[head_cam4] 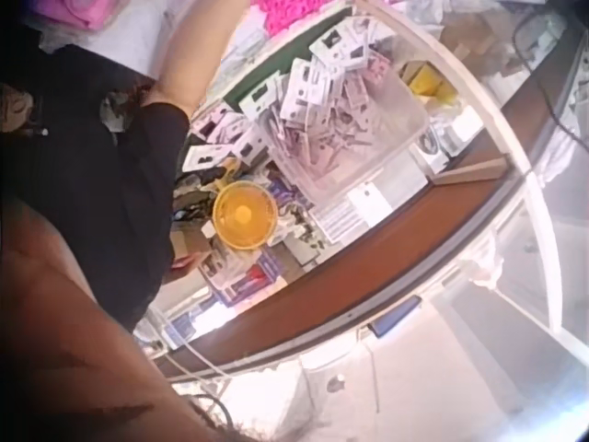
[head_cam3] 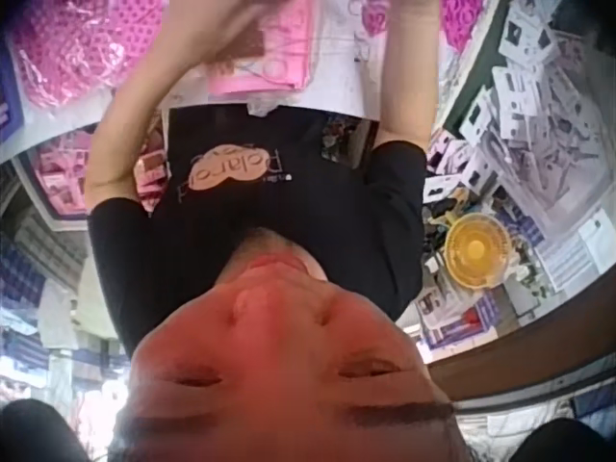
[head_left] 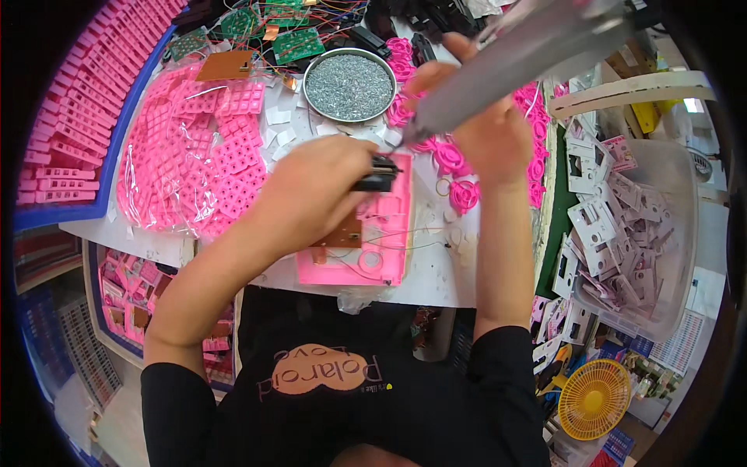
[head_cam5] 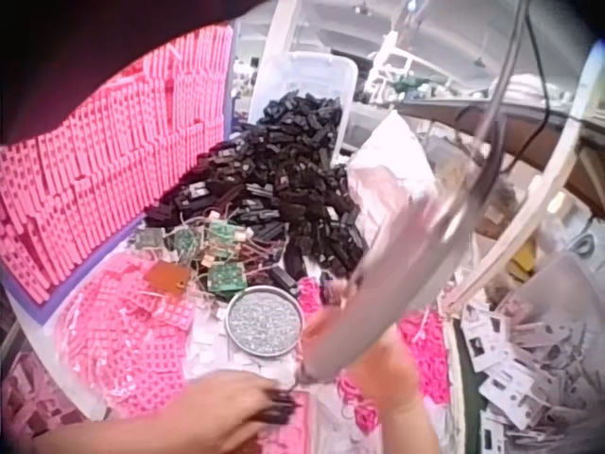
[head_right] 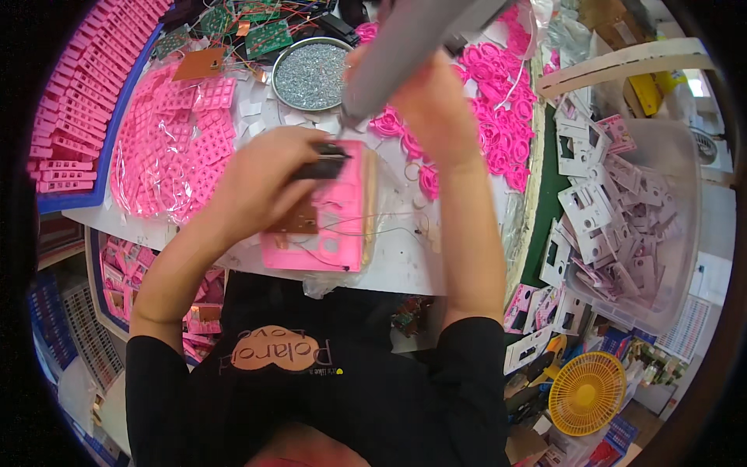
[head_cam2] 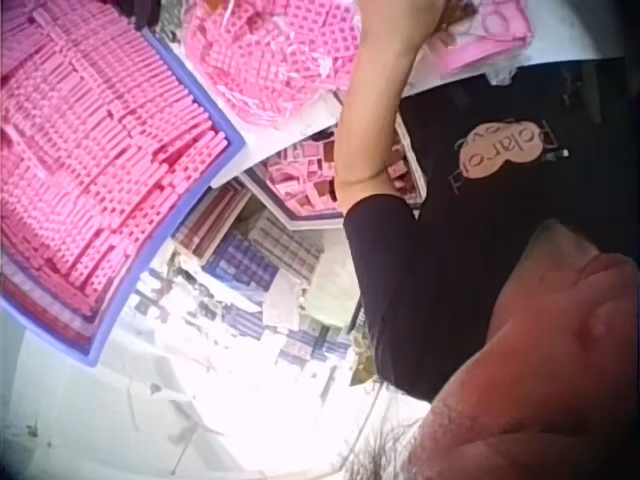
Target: Assembling a pink toy piggy bank by installing electronic components and casing.
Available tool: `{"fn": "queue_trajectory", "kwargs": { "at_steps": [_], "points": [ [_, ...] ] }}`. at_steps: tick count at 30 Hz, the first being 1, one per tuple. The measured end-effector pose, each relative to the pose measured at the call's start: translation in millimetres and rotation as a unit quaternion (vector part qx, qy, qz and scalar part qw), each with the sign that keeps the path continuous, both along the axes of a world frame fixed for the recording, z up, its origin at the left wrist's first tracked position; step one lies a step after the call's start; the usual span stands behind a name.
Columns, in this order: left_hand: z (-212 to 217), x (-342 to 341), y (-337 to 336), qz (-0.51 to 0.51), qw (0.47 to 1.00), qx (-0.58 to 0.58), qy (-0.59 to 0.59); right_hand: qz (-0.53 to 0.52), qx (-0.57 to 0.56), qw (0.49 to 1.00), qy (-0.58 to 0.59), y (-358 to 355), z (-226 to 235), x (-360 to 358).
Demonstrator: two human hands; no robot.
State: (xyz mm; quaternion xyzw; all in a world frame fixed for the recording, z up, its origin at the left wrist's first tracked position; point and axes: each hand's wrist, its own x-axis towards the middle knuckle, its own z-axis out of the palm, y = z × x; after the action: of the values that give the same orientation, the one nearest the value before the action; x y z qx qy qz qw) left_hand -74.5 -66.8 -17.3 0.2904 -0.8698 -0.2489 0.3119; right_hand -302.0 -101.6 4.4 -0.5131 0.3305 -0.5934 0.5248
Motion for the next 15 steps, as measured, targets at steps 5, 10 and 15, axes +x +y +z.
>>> {"fn": "queue_trajectory", "kwargs": {
  "at_steps": [5, 10, 15],
  "points": [
    [85, 110, 40, 0.057, 0.995, 0.052, -0.06, -0.127, 0.159, 0.791, 0.578, -16, -19, -118],
    [84, 233, 100, 0.164, 0.916, 0.187, -0.315, -0.12, -0.01, 0.765, 0.633, -9, -45, -109],
    [78, 233, 123, 0.247, 0.859, 0.168, -0.416, -0.064, -0.142, 0.703, 0.694, -15, -51, -110]
  ]
}}
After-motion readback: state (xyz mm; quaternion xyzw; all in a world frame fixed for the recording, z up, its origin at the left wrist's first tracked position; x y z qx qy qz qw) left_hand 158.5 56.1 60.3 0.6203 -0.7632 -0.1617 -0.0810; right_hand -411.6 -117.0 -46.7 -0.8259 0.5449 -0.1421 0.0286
